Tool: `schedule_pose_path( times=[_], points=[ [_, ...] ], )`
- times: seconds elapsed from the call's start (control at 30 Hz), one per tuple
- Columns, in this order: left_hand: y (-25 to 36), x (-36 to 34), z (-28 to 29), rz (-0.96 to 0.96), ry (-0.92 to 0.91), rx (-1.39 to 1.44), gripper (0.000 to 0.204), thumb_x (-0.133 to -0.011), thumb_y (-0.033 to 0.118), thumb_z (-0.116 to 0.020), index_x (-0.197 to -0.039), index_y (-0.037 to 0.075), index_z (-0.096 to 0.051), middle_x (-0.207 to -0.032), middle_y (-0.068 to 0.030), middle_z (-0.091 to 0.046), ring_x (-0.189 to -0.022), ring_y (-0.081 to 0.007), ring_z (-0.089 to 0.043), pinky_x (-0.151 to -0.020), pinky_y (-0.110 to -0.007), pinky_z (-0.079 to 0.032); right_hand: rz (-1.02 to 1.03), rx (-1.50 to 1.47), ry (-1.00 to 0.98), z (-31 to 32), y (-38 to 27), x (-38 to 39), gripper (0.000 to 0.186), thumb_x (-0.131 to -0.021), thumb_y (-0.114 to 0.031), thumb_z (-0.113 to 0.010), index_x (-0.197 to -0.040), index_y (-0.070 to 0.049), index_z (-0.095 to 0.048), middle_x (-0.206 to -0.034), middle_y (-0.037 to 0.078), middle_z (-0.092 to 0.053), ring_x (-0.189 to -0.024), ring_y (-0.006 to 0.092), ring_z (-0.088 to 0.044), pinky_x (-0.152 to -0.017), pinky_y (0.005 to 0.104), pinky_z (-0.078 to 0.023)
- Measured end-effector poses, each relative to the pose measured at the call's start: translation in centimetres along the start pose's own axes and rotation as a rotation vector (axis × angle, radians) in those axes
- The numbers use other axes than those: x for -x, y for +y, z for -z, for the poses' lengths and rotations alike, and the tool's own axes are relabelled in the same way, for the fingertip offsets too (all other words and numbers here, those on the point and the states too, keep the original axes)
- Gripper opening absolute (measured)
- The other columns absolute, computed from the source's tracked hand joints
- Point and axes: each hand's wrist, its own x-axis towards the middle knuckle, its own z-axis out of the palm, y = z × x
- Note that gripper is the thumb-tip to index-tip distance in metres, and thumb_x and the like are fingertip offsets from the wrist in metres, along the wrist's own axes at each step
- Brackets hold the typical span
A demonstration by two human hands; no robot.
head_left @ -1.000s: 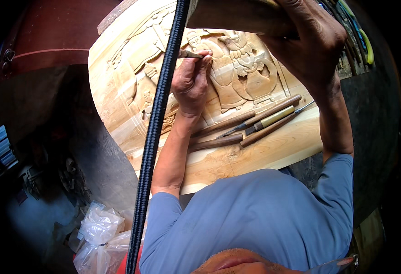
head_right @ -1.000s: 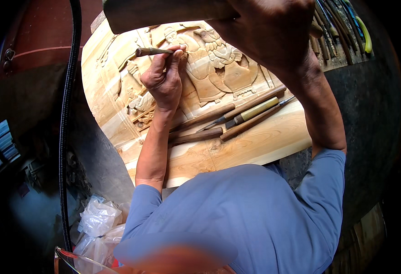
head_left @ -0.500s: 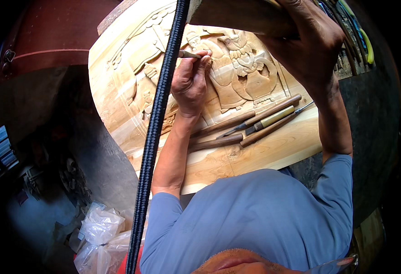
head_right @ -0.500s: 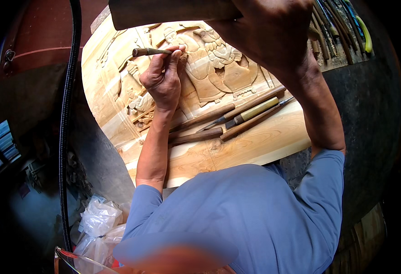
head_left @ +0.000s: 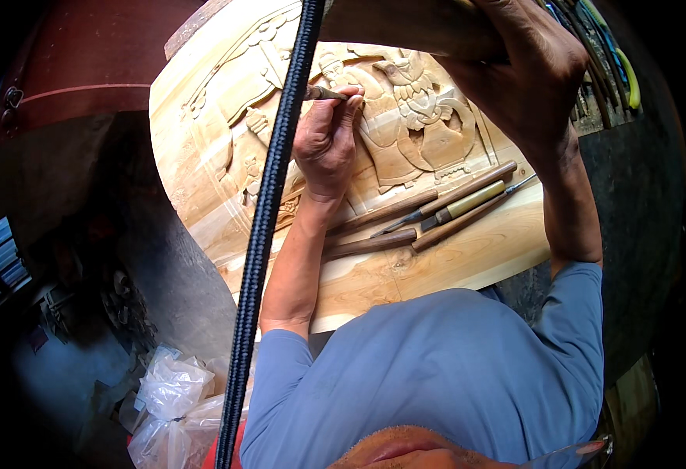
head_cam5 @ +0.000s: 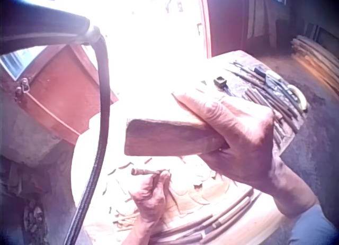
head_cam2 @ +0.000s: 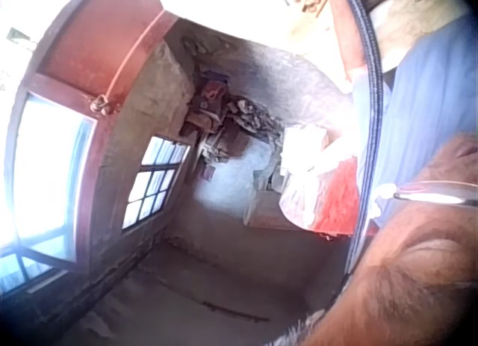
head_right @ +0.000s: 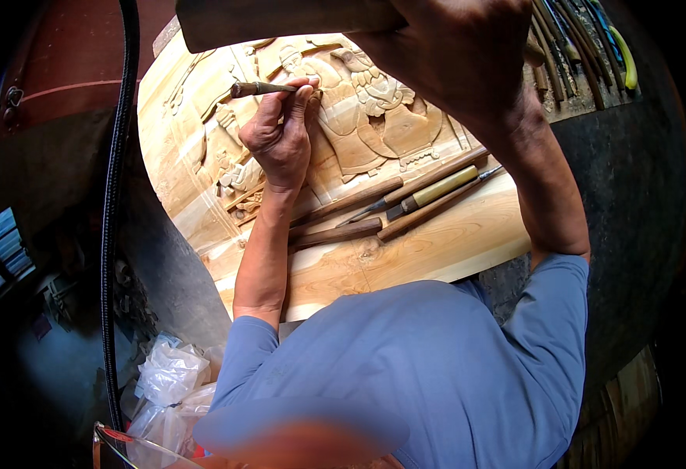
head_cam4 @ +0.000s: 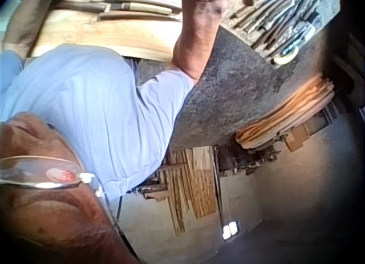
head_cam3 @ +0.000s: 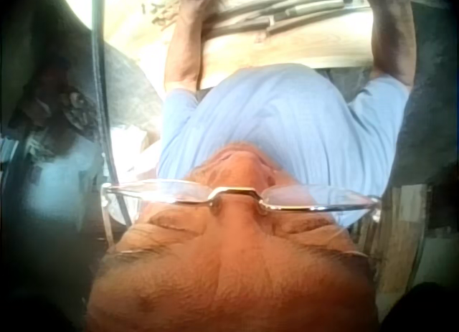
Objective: The person carves a wooden panel with a figure using a chisel and a mallet, switching between chisels stored on the side.
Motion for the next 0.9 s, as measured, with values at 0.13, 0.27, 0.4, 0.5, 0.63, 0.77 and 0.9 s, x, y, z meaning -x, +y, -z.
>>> schedule_pose_path(
  times=[0.13, 0.27, 0.4, 0.5, 0.63, 0.77, 0.9],
  points=[
    [-0.2, -0.3, 0.3, -0.157, -0.045, -0.217, 0.015, -0.101, -0.006, -0.076, -0.116, -0.005, -0.080, -0.102, -0.0107, -0.085, -0.096, -0.0115, -0.078, -0.087, -0.025, -0.062, 0.042, 0.061, 0.018, 0.1, 0.1, -0.4, 0.058, -0.081, -0.005, -0.090, -0.136, -0.004, -0.076, -0.111, 0.022, -0.082, -0.097, 0.0324, -0.084, -0.081, 0.0382, -0.068],
    [0.3, -0.7, 0.2, -0.193, -0.047, -0.264, 0.015, -0.099, -0.004, -0.079, -0.114, -0.002, -0.081, -0.100, -0.0118, -0.085, -0.091, -0.0126, -0.079, -0.084, -0.027, -0.062, 0.081, 0.066, 0.062, -0.1, 0.3, -1.2, 0.053, -0.085, -0.001, -0.084, -0.137, -0.003, -0.075, -0.113, 0.022, -0.082, -0.100, 0.0329, -0.083, -0.082, 0.0387, -0.069],
    [0.6, -1.2, 0.2, -0.232, -0.078, -0.316, 0.012, -0.097, -0.003, -0.080, -0.109, -0.001, -0.080, -0.099, -0.0122, -0.085, -0.089, -0.0161, -0.081, -0.082, -0.029, -0.062, 0.153, -0.002, 0.126, -0.7, 1.6, -1.0, 0.051, -0.088, 0.000, -0.080, -0.139, -0.004, -0.074, -0.115, 0.021, -0.082, -0.101, 0.0327, -0.083, -0.083, 0.0392, -0.069],
    [0.9, -1.9, 0.5, -0.308, -0.105, -0.401, 0.011, -0.096, -0.001, -0.082, -0.106, 0.000, -0.080, -0.096, -0.0132, -0.084, -0.085, -0.0205, -0.081, -0.078, -0.031, -0.062, 0.218, 0.085, 0.135, -0.3, 0.5, -1.9, 0.051, -0.090, -0.004, -0.081, -0.141, -0.008, -0.074, -0.114, 0.019, -0.083, -0.100, 0.0318, -0.084, -0.080, 0.0384, -0.070],
    [0.9, -2.1, 0.6, -0.359, -0.127, -0.485, 0.010, -0.095, 0.001, -0.083, -0.104, 0.001, -0.079, -0.091, -0.0143, -0.081, -0.079, -0.0250, -0.080, -0.071, -0.035, -0.060, 0.168, 0.139, -0.109, 0.5, -0.8, -0.7, 0.053, -0.090, -0.008, -0.082, -0.142, -0.012, -0.074, -0.114, 0.019, -0.083, -0.098, 0.0320, -0.084, -0.079, 0.0386, -0.070],
    [0.8, -1.9, 0.9, -0.462, -0.161, -0.542, 0.009, -0.095, 0.003, -0.083, -0.104, 0.003, -0.080, -0.089, -0.0149, -0.080, -0.074, -0.0264, -0.078, -0.066, -0.036, -0.058, 0.144, 0.202, -0.276, -0.5, -0.1, 0.9, 0.054, -0.089, -0.009, -0.083, -0.142, -0.014, -0.075, -0.114, 0.021, -0.082, -0.097, 0.0329, -0.084, -0.080, 0.0397, -0.070],
    [1.4, -1.8, 0.6, -0.210, -0.106, -0.427, 0.007, -0.099, 0.002, -0.080, -0.106, 0.002, -0.080, -0.092, -0.0142, -0.082, -0.077, -0.0180, -0.080, -0.069, -0.032, -0.059, 0.079, 0.208, -0.277, -0.2, -0.4, 1.1, 0.055, -0.088, -0.011, -0.084, -0.142, -0.017, -0.076, -0.114, 0.022, -0.082, -0.096, 0.0338, -0.084, -0.080, 0.0408, -0.069]
  ],
)
